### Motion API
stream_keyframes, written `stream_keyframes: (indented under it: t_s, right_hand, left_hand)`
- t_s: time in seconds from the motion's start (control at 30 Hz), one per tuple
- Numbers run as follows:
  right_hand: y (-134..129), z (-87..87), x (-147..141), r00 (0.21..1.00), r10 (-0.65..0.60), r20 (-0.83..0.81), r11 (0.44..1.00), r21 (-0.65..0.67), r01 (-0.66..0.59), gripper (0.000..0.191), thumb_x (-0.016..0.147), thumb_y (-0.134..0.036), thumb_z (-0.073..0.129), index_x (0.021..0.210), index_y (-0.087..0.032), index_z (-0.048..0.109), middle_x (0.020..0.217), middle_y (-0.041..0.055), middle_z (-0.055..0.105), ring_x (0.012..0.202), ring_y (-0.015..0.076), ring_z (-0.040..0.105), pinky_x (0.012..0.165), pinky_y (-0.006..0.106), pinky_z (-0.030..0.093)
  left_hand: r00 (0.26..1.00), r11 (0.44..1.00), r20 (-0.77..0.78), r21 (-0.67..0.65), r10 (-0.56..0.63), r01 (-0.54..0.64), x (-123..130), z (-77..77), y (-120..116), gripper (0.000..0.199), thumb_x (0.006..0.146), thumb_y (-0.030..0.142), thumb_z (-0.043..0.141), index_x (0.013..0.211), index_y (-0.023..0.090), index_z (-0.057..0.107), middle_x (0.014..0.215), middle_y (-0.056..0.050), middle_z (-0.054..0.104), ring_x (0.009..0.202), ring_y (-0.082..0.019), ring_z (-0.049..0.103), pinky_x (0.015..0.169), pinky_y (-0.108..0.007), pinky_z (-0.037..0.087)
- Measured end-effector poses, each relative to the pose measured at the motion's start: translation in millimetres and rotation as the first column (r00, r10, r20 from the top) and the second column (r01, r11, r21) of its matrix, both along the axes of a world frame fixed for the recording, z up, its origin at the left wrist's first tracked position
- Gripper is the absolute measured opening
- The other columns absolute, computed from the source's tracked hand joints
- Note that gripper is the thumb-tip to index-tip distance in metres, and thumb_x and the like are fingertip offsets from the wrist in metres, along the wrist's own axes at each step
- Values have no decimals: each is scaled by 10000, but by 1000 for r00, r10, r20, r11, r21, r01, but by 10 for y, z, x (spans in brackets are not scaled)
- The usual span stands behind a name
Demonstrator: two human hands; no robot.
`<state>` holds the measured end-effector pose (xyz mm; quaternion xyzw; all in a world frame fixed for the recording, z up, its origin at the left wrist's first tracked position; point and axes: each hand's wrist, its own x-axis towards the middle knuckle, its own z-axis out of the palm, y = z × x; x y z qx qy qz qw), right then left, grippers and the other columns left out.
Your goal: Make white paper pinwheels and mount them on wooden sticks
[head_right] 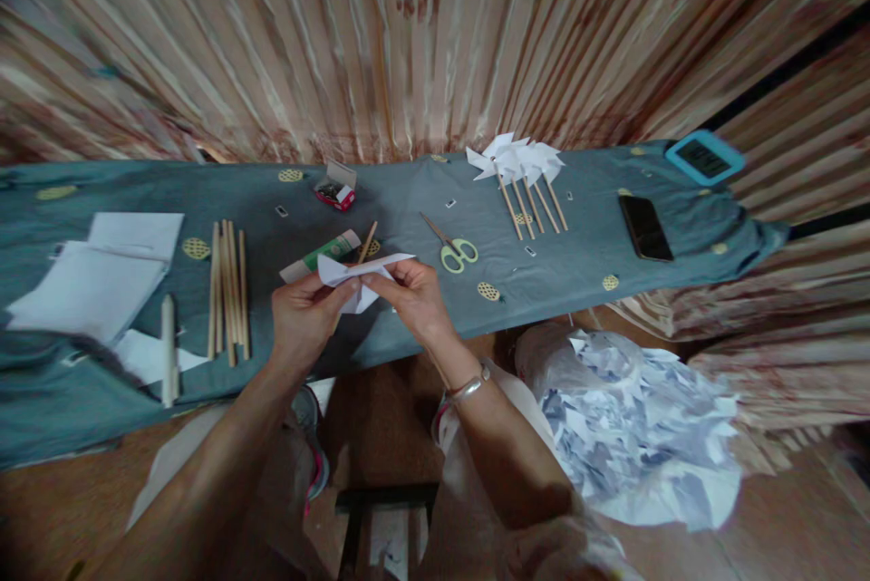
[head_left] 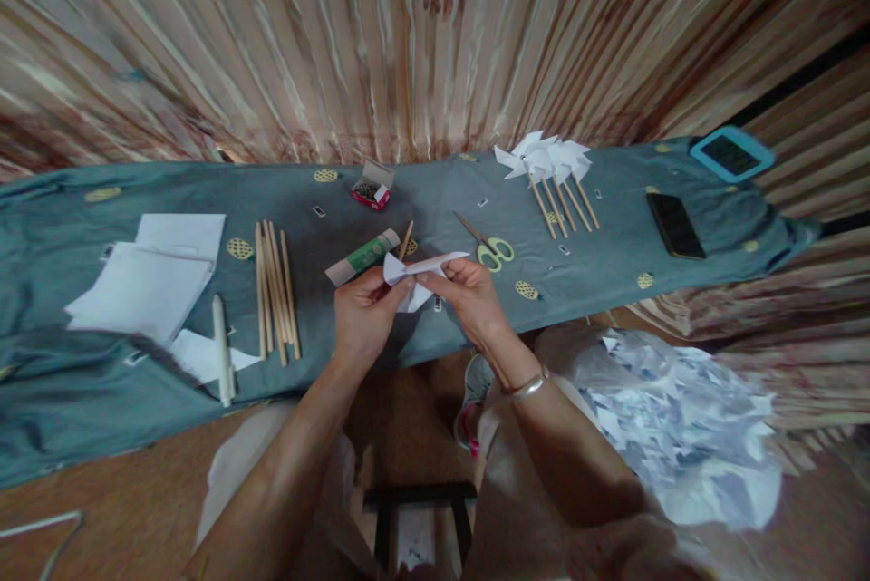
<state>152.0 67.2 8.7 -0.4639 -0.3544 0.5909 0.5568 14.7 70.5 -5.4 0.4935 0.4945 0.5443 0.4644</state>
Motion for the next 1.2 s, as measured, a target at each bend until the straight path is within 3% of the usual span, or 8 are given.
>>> stream_keyframes:
  t_s: [0.1, 0.27, 0.47, 0.8, 0.93, 1.2]
  right_hand:
    - [-1, 10, 2, 999, -14, 44, 997, 77, 11, 308, 562, -445, 873, 731, -223, 744, 727, -19, 742, 641, 132, 624, 675, 285, 534]
    - [-23, -6, 28, 987, -50, 152, 985, 172, 23, 204, 654, -372, 829, 742, -218, 728, 694, -28, 694, 641, 120, 581, 656, 259, 491]
    - [-52, -17, 69, 958, -9, 286, 982, 184, -46, 187, 702, -373, 786, 778, -222, 707, 785, 0, 698, 730, 147, 604, 735, 293, 491]
    - [-159, 125, 89, 914, -8, 406, 961, 255, -104, 90, 738, -233, 699, 824, -220, 724, 800, 4, 721, 729, 152, 634, 708, 280, 505]
    - [-226, 179, 85, 879, -57, 473, 931, 343, -124, 127, 770, -145, 664, 847, -229, 720, 840, -1, 728, 803, 154, 663, 767, 288, 515]
    - [-303, 299, 61, 827, -113, 551, 840, 498, -216, 211, 800, -64, 645, 918, -232, 692, 901, 16, 738, 853, 162, 675, 796, 311, 515]
  left_hand:
    - [997, 999, 82, -33, 8, -5, 25, 28, 15, 258, 623, 326, 811, 833, 177, 798, 754, -12, 759, 663, -166, 654, 659, -280, 537]
    - [994, 999, 109, -35, 29, -25, 12, 83, 10, 216, 572, 313, 831, 714, 165, 763, 705, -14, 747, 644, -169, 660, 647, -285, 551]
    - [999, 999, 40, -36, 11, -9, -40, 102, -10, 169, 612, 281, 789, 734, 167, 756, 698, -12, 740, 643, -166, 666, 642, -273, 549]
    - [999, 1000, -40, -8, -4, 3, -108, 178, -81, 101, 614, 262, 771, 691, 200, 753, 696, -17, 733, 636, -161, 656, 618, -254, 522]
    - [999, 1000, -52, 12, -16, 16, -152, 191, -128, 70, 647, 258, 775, 706, 223, 761, 727, -18, 737, 657, -170, 666, 607, -258, 513]
    - [979, 981, -201, 184, -20, 57, -258, 349, -193, 24, 712, 234, 773, 716, 219, 755, 726, -14, 740, 667, -165, 684, 638, -256, 535]
